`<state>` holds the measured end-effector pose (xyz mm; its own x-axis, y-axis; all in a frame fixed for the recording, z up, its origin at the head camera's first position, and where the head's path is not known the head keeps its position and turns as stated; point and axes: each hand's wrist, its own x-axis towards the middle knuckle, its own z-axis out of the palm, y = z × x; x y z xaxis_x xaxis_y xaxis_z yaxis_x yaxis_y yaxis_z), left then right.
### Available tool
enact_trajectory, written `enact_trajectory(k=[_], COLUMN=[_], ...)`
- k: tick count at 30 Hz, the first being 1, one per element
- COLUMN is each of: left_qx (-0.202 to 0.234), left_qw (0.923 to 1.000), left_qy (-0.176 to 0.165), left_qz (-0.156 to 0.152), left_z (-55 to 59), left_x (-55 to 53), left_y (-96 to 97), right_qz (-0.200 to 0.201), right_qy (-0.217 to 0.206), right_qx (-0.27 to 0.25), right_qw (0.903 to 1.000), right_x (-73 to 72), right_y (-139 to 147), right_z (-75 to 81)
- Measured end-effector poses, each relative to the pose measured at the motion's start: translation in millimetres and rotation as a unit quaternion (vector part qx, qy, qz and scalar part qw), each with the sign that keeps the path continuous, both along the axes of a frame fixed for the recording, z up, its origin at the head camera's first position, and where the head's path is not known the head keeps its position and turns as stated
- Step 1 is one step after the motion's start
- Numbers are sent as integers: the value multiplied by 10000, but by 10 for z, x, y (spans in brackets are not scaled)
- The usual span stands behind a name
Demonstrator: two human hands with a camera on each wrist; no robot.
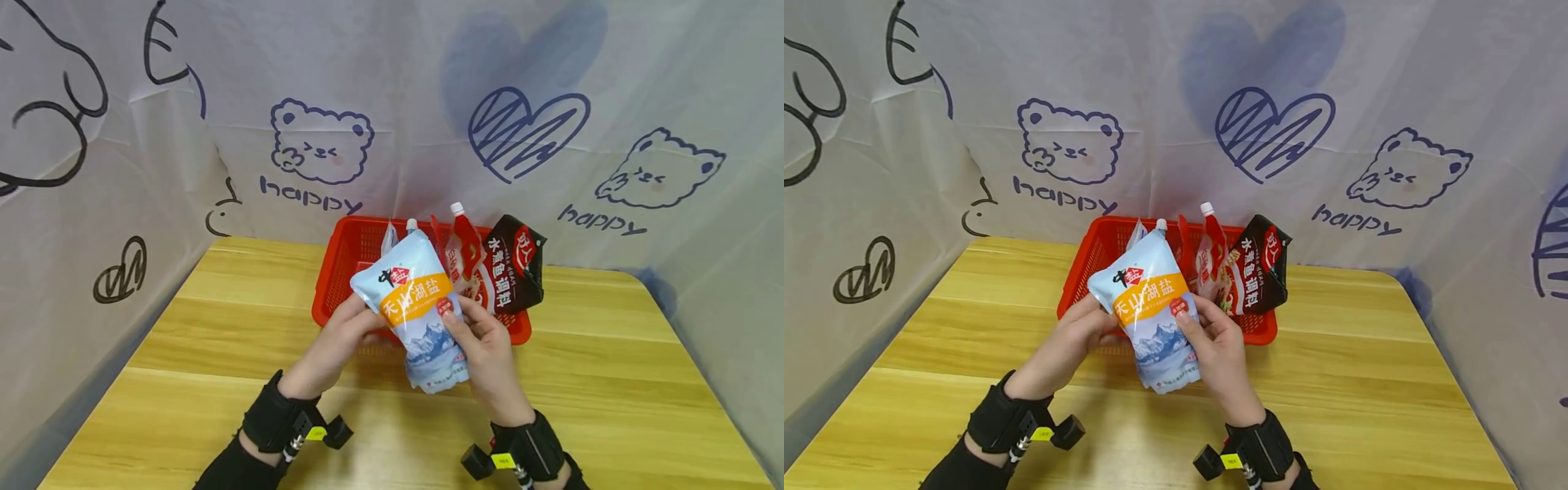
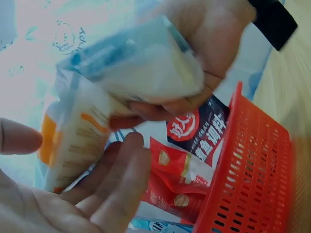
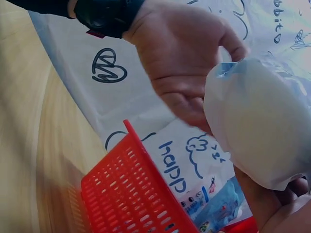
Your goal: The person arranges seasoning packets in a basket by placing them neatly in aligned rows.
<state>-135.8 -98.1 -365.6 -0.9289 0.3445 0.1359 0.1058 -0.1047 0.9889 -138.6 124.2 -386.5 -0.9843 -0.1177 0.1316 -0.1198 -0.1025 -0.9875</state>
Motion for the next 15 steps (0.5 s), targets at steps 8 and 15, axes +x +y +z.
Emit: enact_trajectory(k=[8,15], left_qx=[182,232], left_qw=[9997,9992], left_qy=[167,250], left_qz=[2,189], left_z=[25,-6], left_x=[26,35], left_y=[26,52], right_qz=[89,455], right_qy=[-84,-94], right_qx=[217,352], right_qw=[9997,9983], right_x=[-25,-53], right_y=[-14,-20], right_z=[-33,-23])
